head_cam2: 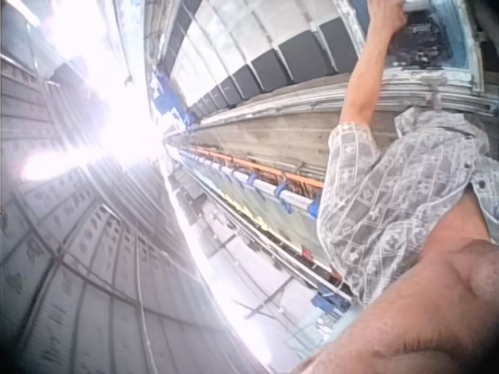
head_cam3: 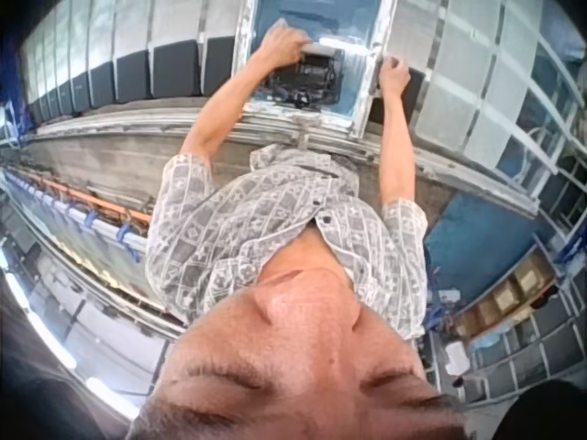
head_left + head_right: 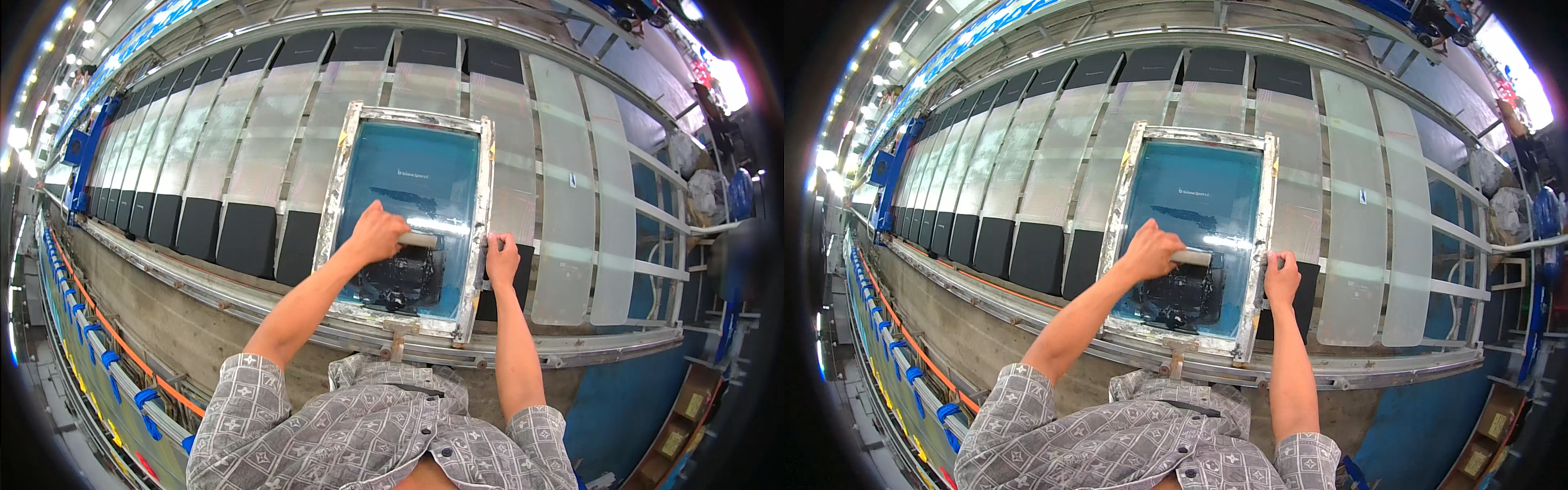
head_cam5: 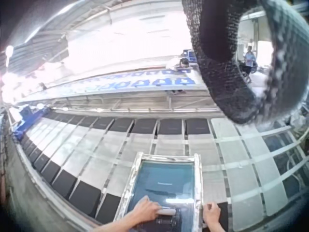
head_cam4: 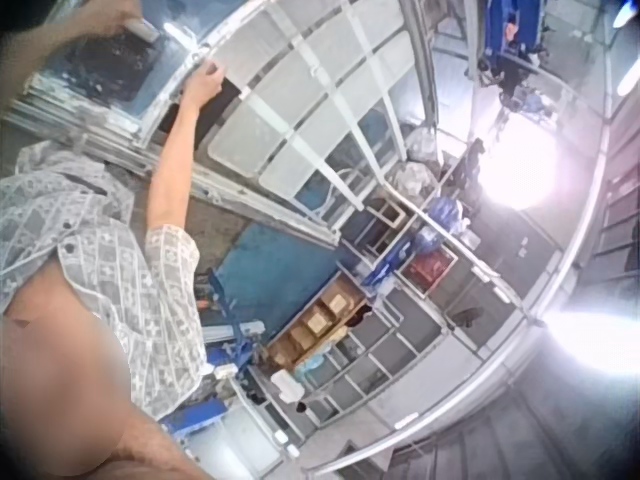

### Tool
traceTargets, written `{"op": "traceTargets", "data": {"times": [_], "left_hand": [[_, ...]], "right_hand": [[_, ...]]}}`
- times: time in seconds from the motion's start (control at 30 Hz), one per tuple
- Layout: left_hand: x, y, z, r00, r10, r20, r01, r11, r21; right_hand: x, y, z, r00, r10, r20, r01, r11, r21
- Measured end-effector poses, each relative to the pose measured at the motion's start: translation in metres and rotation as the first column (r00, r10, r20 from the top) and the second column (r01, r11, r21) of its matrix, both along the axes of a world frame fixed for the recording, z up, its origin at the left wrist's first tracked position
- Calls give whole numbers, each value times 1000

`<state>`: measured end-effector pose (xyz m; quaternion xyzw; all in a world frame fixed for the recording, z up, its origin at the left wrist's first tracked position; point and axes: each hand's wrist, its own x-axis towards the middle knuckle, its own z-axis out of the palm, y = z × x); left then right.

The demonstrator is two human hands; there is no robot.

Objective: The person uses a squeegee to spread ink across a screen printing frame, repeatedly rolling the squeegee back and forth to distribute the ink evenly. The person moves the frame along a production line and continues the same spreading motion.

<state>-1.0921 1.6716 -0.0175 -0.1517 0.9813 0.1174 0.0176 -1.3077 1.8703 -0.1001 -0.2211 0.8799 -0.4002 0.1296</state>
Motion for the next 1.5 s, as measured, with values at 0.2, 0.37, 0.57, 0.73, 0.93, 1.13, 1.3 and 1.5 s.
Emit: {"op": "traceTargets", "data": {"times": [0.2,0.37,0.57,0.73,0.93,1.13,1.3,1.5], "left_hand": [[-5,-12,-7,997,-10,81,9,1000,8],[35,43,-9,995,-34,95,32,999,18],[53,58,-5,993,-80,81,69,989,133],[0,-3,5,1000,28,2,-28,998,49],[55,71,-20,984,114,-134,-126,989,-83],[133,96,-2,954,116,-277,-148,984,-98],[204,9,1,982,117,-150,-127,990,-64],[237,-18,-3,993,115,-40,-116,993,-11]], "right_hand": [[12,-5,6,998,-49,37,50,998,-27],[10,-1,-1,998,-58,18,59,995,-82],[10,-2,7,997,-71,26,73,995,-68],[10,-6,9,996,-69,55,71,997,-39],[3,-6,26,997,-66,31,66,998,18],[41,-43,45,1000,-13,27,16,993,-117],[127,-100,9,1000,11,8,-8,969,-248],[165,-123,17,994,-40,102,57,984,-169]]}}
